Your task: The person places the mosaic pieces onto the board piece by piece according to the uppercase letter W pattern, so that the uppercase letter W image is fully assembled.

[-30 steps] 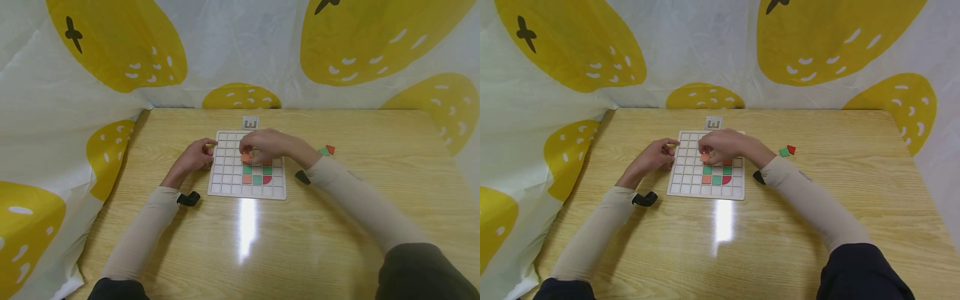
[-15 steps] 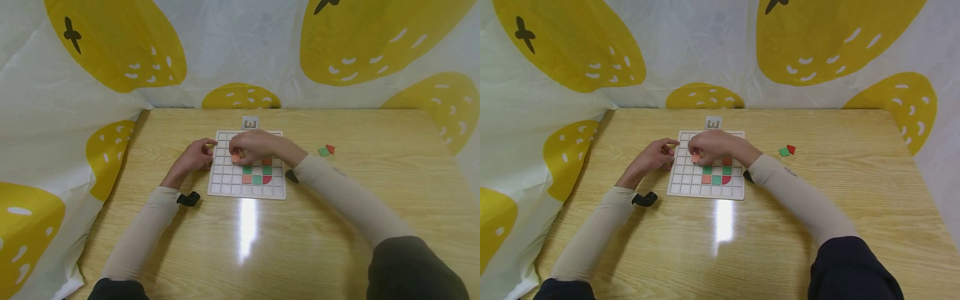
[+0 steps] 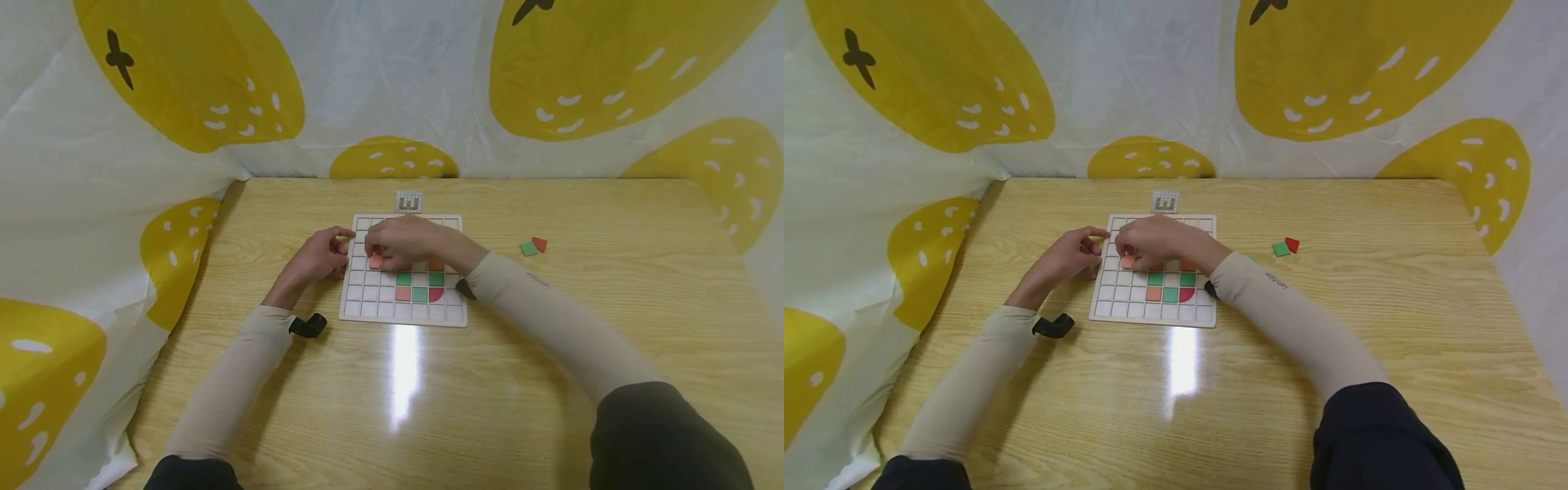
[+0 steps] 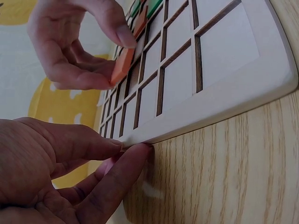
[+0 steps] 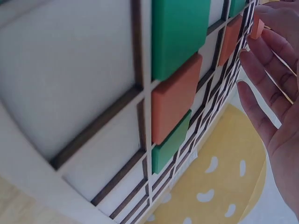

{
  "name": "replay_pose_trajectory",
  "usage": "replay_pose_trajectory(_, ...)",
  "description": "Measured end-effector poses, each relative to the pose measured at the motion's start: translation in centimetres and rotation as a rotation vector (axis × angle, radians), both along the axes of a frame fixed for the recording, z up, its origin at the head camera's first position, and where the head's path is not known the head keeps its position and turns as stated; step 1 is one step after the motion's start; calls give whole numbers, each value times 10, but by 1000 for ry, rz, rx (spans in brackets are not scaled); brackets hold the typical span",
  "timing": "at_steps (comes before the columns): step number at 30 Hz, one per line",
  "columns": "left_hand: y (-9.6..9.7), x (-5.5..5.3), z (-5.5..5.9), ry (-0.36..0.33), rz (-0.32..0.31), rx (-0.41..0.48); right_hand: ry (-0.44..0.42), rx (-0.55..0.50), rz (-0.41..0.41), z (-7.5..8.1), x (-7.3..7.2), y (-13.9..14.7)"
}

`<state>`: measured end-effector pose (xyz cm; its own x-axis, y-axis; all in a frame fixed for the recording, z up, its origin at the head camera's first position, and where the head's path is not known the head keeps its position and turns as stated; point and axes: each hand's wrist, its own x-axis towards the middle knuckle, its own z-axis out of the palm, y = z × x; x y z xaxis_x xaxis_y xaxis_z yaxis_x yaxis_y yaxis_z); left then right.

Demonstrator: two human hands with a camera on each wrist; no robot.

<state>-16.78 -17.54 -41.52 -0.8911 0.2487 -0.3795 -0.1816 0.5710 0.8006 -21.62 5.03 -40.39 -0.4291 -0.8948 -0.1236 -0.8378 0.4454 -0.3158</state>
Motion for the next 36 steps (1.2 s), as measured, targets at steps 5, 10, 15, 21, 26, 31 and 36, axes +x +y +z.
replay_pose_trajectory(5, 1, 1, 1, -1, -2, -4, 12, 7, 12, -1, 2, -2)
replay_pose_trajectory(10, 2, 2, 2, 2, -2, -11, 23, -4, 8, -2, 4, -4)
replay_pose_trajectory(15, 2, 3, 4, -9, -1, -4, 45, -17, 11, -5, 4, -4)
replay_pose_trajectory(21, 2, 3, 4, -8, -1, -6, 62, -20, 7, -5, 6, -2)
replay_pose_trajectory(26, 2, 3, 4, 2, 2, -13, 27, -36, -5, -5, 6, 6)
replay_pose_trajectory(31, 3, 3, 4, -5, 0, -9, -19, -46, -33, 0, 8, 21)
replay_pose_trajectory(36, 2, 3, 5, -14, 0, -3, -50, -48, -68, 8, 9, 40)
